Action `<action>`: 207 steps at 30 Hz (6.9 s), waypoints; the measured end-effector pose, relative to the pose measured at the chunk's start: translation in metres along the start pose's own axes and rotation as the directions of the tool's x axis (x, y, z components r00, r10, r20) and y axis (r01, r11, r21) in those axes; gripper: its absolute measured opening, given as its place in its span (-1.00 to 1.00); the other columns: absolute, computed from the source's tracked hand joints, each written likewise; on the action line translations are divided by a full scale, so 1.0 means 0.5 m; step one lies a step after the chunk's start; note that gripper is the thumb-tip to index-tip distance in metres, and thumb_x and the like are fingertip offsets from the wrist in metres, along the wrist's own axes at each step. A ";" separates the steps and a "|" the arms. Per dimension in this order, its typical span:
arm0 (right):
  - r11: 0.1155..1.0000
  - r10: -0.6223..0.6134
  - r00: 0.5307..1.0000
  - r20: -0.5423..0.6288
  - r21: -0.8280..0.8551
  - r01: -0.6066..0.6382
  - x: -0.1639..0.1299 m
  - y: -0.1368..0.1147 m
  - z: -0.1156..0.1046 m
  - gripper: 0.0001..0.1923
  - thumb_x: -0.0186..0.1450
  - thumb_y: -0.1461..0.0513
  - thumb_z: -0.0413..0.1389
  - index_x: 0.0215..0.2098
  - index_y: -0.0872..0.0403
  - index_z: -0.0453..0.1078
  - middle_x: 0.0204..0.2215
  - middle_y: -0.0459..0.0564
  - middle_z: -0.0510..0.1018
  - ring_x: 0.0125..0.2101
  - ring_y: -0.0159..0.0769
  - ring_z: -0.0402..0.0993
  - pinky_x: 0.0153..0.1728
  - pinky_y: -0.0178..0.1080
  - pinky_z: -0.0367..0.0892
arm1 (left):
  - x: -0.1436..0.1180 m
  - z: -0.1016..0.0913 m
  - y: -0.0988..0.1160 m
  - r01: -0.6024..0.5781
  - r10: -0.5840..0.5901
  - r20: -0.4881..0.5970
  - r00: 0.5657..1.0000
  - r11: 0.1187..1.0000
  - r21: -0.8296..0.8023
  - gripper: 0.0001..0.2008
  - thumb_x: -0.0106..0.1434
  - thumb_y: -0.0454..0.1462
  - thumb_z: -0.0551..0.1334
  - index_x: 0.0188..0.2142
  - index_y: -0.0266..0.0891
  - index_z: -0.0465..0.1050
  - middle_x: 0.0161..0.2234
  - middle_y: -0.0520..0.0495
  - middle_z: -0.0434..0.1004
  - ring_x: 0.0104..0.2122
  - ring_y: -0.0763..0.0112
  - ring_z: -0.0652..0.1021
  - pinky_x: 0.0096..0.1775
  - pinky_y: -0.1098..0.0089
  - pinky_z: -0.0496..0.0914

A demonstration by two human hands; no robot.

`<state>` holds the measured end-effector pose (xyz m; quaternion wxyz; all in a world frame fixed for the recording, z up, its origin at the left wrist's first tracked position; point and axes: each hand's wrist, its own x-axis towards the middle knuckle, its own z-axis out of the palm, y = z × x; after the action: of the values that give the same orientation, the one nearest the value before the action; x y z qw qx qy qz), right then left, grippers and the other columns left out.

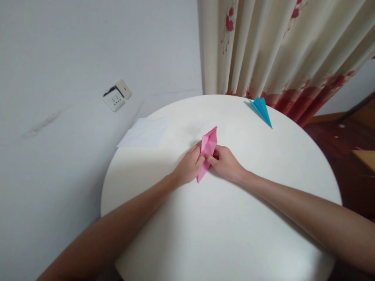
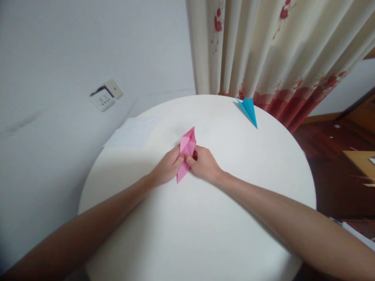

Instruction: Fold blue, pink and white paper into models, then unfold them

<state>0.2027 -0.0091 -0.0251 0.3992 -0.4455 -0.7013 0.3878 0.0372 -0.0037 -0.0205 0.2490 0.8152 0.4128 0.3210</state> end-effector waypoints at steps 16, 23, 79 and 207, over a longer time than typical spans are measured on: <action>0.998 -0.007 0.978 -0.210 -0.069 -0.008 0.012 0.023 -0.024 -0.85 0.20 0.31 -0.04 -0.40 0.11 0.37 -0.51 -0.08 0.46 -0.50 -0.33 0.33 -0.48 -0.30 0.14 | 0.012 -0.003 -0.011 0.196 -0.235 -0.206 0.950 0.961 -0.193 -0.53 0.34 -0.33 -0.02 0.21 -0.29 0.33 0.16 -0.19 0.45 0.06 0.20 0.49 0.13 0.20 0.32; 0.997 -0.071 0.976 -0.205 -0.047 0.062 0.016 0.031 -0.032 -0.76 0.21 0.34 -0.07 -0.32 0.13 0.43 -0.47 -0.07 0.47 -0.46 -0.32 0.34 -0.44 -0.30 0.15 | 0.019 -0.012 -0.014 0.271 -0.329 -0.224 0.917 0.928 -0.255 -0.66 0.29 -0.29 0.04 -0.05 -0.31 0.50 -0.10 -0.18 0.57 -0.09 0.21 0.53 -0.03 0.25 0.39; 0.965 -0.013 1.000 0.016 0.264 0.009 0.011 -0.006 -0.025 -0.62 0.39 0.02 -0.03 -0.38 0.11 0.40 -0.51 -0.06 0.48 -0.49 -0.34 0.38 -0.44 -0.28 0.30 | 0.002 -0.023 -0.001 0.020 -0.024 -0.011 1.000 0.953 -0.303 -0.35 0.43 0.06 -0.07 0.41 -0.12 -0.05 0.45 -0.09 -0.18 0.41 0.23 -0.08 0.38 0.18 -0.13; 0.855 0.258 0.954 -0.153 0.496 -0.152 0.018 0.003 -0.051 -0.72 0.05 0.07 0.36 -0.47 0.12 0.54 -0.54 -0.03 0.54 -0.52 -0.37 0.32 -0.48 -0.26 0.20 | 0.006 -0.036 -0.014 0.435 -0.414 0.215 0.884 0.564 -0.702 -0.54 0.16 0.01 0.37 -0.20 -0.38 0.58 -0.29 -0.20 0.63 -0.34 0.30 0.57 -0.27 0.35 0.37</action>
<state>0.2237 0.0046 -0.0146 0.5260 -0.4444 -0.4849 0.5392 0.0220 0.0051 -0.0124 0.6292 0.5261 0.4287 0.3788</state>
